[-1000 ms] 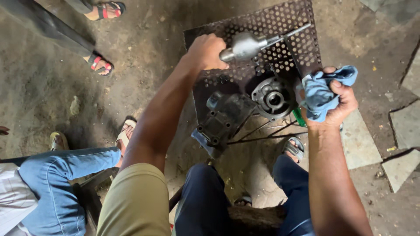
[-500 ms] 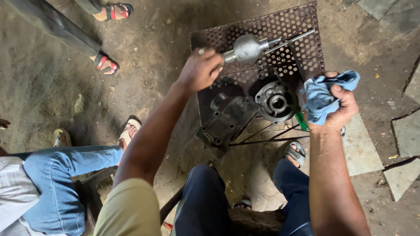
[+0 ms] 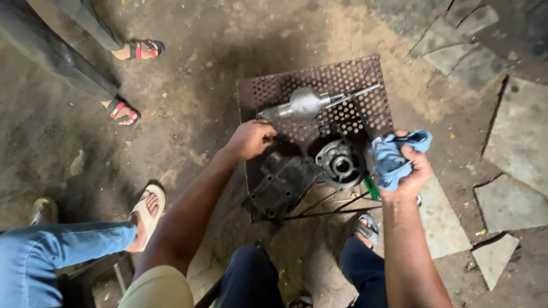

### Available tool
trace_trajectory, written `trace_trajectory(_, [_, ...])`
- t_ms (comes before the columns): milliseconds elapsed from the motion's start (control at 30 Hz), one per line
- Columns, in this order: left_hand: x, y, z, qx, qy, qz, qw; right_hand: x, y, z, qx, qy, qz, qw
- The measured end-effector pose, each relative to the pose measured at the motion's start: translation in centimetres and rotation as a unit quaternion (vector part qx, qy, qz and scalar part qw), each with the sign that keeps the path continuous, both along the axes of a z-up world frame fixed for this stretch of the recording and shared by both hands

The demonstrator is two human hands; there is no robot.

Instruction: The person removes a circular metal component from a larger engine casing using a wrench, then wipes the casing with a blue cloth. They insert a black rubber seal into the casing, press it into place, and use a green screwdriver to adjust the seal's position.

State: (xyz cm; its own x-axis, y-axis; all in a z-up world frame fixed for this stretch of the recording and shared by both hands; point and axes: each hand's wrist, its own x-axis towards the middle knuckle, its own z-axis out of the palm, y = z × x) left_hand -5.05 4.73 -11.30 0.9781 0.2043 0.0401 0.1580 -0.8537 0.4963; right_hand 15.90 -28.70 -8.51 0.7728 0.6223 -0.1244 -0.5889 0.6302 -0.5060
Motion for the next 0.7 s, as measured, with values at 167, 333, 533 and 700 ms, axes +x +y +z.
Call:
trace_trajectory(167, [0.3, -0.8, 0.5, 0.021, 0.006, -0.002, 1.000, -0.5, 0.2, 0.2, 0.017, 0.023, 0.009, 1.000])
trace_trajectory(333, [0.1, -1.1, 1.1, -0.008, -0.018, 0.028, 0.999, -0.6, 0.0, 0.1, -0.016, 0.010, 0.003, 1.000])
trace_trajectory(533, [-0.9, -1.5, 4.5, -0.152, -0.137, 0.046, 0.978, -0.5, 0.2, -0.2, -0.002, 0.016, 0.004, 1.000])
trace_trajectory(700, [-3.2, -4.1, 10.2, -0.114, -0.143, 0.148, 0.972, -0.5, 0.4, -0.4, -0.033, 0.005, -0.007, 0.999])
